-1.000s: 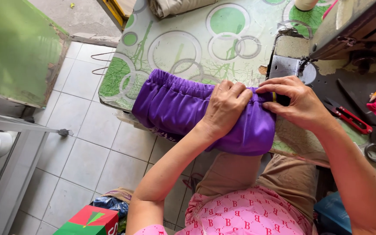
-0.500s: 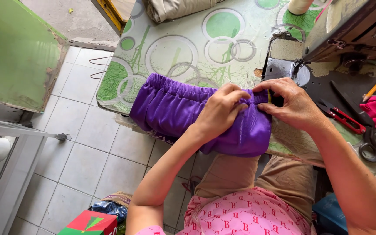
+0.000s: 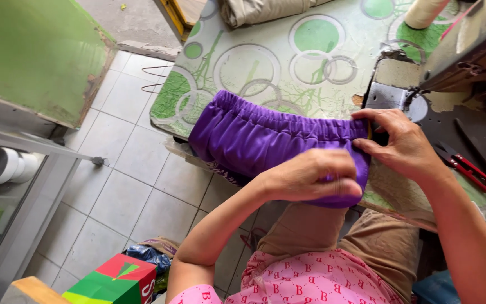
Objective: Folding purple shorts and placing them into a plastic bag before writing on a label
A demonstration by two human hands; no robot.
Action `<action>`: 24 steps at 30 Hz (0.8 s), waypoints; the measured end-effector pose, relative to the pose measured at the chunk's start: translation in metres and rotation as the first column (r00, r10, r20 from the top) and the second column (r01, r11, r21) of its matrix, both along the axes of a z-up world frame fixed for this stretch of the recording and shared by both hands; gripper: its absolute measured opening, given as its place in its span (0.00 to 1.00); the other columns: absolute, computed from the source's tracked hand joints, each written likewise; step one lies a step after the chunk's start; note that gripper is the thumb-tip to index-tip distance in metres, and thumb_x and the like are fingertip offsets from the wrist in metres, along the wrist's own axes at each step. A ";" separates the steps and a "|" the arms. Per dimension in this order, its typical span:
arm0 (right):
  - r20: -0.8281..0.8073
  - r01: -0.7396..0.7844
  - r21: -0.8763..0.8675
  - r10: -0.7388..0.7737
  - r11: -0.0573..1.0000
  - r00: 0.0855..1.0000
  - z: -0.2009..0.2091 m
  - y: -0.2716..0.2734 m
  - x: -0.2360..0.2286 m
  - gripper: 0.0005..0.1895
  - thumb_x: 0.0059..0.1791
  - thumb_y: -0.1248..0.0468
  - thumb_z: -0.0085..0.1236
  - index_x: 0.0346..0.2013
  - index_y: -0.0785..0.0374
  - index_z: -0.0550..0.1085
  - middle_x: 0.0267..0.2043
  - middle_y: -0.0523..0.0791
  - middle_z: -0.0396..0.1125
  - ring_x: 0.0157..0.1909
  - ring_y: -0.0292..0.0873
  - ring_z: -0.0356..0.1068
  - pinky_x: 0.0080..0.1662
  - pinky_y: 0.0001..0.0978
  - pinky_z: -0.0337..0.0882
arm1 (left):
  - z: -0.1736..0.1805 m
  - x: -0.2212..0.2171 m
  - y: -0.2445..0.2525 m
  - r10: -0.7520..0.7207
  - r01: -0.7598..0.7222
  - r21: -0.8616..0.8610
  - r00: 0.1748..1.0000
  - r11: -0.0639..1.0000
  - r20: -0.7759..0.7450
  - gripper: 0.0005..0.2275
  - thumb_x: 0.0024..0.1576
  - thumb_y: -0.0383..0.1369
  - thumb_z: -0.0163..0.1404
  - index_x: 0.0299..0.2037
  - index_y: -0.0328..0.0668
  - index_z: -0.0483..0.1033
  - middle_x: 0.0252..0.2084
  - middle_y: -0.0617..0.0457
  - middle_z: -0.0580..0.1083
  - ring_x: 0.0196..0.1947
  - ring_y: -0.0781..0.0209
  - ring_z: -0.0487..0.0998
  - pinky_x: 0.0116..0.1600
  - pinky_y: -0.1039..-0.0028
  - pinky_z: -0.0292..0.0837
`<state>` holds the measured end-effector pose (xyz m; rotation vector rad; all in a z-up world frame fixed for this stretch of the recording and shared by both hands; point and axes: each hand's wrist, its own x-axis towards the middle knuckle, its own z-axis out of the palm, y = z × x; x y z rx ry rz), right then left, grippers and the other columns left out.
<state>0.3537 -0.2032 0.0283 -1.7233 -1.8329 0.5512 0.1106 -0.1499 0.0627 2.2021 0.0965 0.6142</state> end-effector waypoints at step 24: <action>-0.271 -0.241 0.134 0.269 0.961 0.924 0.161 0.007 -0.136 0.10 0.42 0.68 0.67 0.30 0.58 0.72 0.22 0.40 0.66 0.26 0.31 0.60 0.27 0.25 0.61 | 0.119 -0.084 -0.038 0.648 -0.642 0.114 0.761 0.758 -0.019 0.24 0.49 0.51 0.59 0.48 0.44 0.70 0.43 0.51 0.73 0.41 0.53 0.78 0.42 0.64 0.72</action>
